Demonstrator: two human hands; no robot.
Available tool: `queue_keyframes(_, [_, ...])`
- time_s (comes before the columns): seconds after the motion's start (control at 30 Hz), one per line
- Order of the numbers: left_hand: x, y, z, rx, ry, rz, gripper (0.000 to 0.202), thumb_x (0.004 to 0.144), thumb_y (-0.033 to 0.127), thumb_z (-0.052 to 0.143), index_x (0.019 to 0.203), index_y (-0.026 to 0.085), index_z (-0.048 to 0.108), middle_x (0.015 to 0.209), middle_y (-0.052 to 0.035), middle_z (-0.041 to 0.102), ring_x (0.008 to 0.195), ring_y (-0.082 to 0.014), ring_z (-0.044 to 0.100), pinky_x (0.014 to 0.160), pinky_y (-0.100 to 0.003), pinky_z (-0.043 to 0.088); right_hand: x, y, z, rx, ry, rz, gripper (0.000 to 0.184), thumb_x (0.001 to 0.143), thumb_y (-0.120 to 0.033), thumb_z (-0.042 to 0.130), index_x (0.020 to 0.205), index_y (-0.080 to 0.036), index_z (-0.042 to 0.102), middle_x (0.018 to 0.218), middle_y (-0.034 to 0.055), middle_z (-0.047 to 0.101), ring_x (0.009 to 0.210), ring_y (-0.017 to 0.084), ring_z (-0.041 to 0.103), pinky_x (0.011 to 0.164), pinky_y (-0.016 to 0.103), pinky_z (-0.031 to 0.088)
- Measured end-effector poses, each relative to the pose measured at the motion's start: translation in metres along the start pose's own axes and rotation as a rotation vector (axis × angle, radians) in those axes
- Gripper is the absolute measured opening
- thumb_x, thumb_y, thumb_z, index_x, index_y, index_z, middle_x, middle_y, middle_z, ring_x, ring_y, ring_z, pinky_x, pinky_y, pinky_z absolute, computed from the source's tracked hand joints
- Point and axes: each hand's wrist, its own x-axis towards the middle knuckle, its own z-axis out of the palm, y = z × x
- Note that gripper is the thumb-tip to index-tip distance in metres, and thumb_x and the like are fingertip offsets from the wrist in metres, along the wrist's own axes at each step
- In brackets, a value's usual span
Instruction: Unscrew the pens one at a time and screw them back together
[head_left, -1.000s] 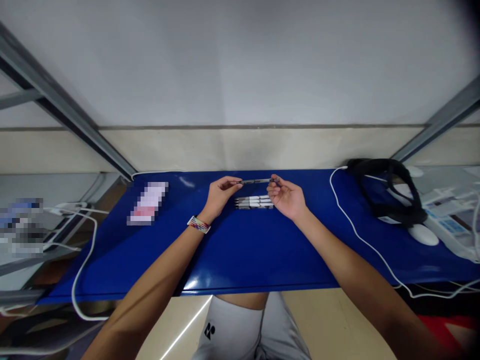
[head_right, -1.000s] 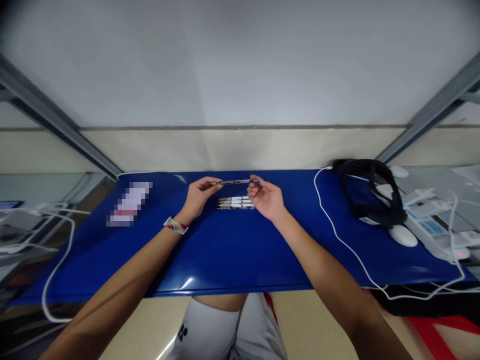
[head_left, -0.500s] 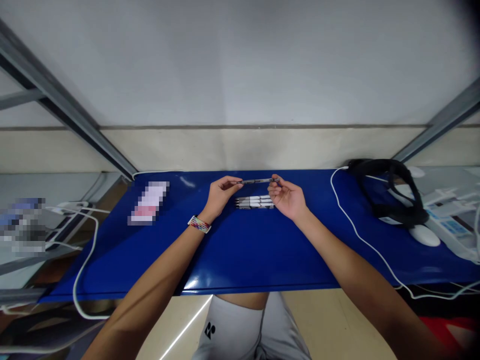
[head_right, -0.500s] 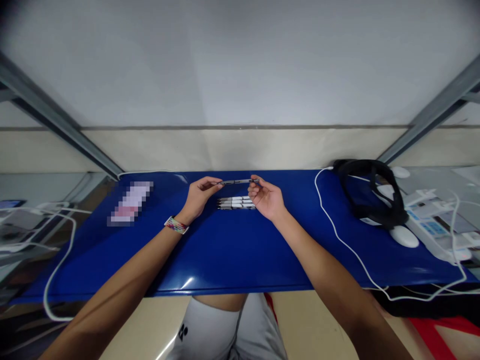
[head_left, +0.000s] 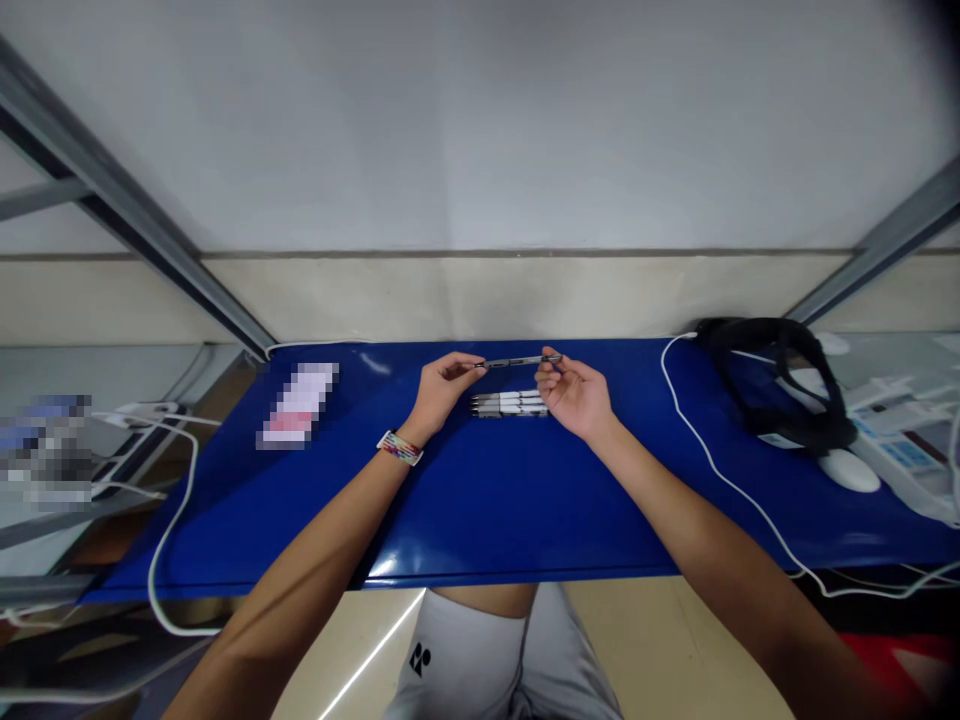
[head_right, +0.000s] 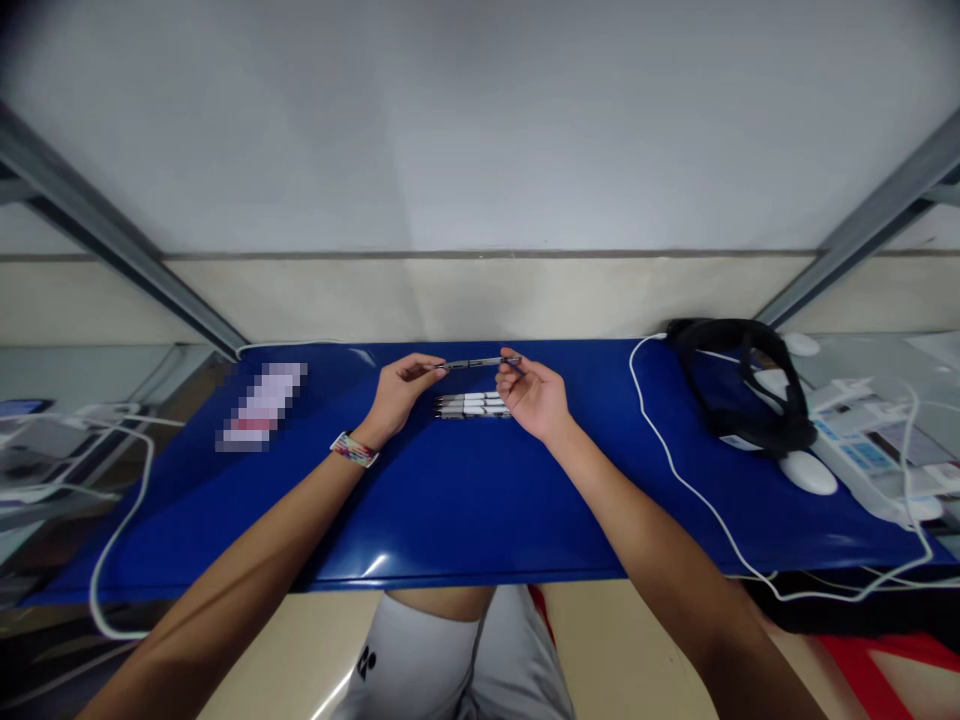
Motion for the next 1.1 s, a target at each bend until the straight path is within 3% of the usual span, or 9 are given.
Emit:
queue_keyframes(0.37, [0.0001,0.0019,0.0001,-0.007,-0.01,0.001,0.028,0.08,0.038,0.093,0.102,0.021,0.085,0.098,-0.006,0.084,0.09,-0.0202,0.077,0.092,-0.037,0.06,-0.001,0.0002,0.0011,-0.022,0.02,-0.01,0.02,0.085,-0.016,0.067,0.105,-0.018,0.071,0.078,0.0022,0.062,0.066,0.013,0.053,0.058,0.023,0.052])
queue_keyframes(0.5, [-0.0001,0.0012,0.0,0.015,-0.006,0.006,0.029,0.081,0.04,0.093,0.102,0.022,0.085,0.095,-0.0059,0.084,0.089,-0.0204,0.076,0.091,-0.038,0.06,-0.0025,-0.0008,0.0026,-0.015,0.003,-0.013,0.024,0.088,-0.022,0.069,0.112,-0.018,0.071,0.084,0.0041,0.065,0.07,0.015,0.057,0.06,0.025,0.055])
queue_keyframes(0.63, [0.0008,0.0008,-0.001,0.02,0.007,0.016,0.03,0.081,0.04,0.092,0.103,0.021,0.084,0.099,-0.0073,0.084,0.093,-0.0219,0.077,0.094,-0.04,0.061,-0.0022,0.0,0.0033,-0.029,0.021,-0.003,0.023,0.084,-0.016,0.068,0.107,-0.019,0.071,0.08,0.0029,0.064,0.068,0.014,0.056,0.059,0.024,0.053])
queue_keyframes(0.97, [-0.0004,0.0025,0.0014,0.02,-0.001,-0.005,0.032,0.081,0.042,0.093,0.103,0.02,0.084,0.099,-0.0075,0.084,0.093,-0.0224,0.077,0.095,-0.04,0.061,-0.0033,-0.001,0.0038,0.009,0.021,-0.028,0.026,0.087,-0.024,0.069,0.112,-0.017,0.072,0.088,0.0059,0.068,0.073,0.015,0.06,0.063,0.025,0.057])
queue_keyframes(1.1, [-0.001,0.0038,0.0015,0.008,0.001,0.0,0.03,0.081,0.04,0.093,0.102,0.02,0.084,0.101,-0.0079,0.084,0.095,-0.0223,0.078,0.097,-0.041,0.06,-0.0028,-0.0011,0.0038,0.0,0.032,-0.019,0.025,0.083,-0.015,0.068,0.108,-0.018,0.072,0.08,0.0032,0.066,0.069,0.014,0.058,0.059,0.023,0.055])
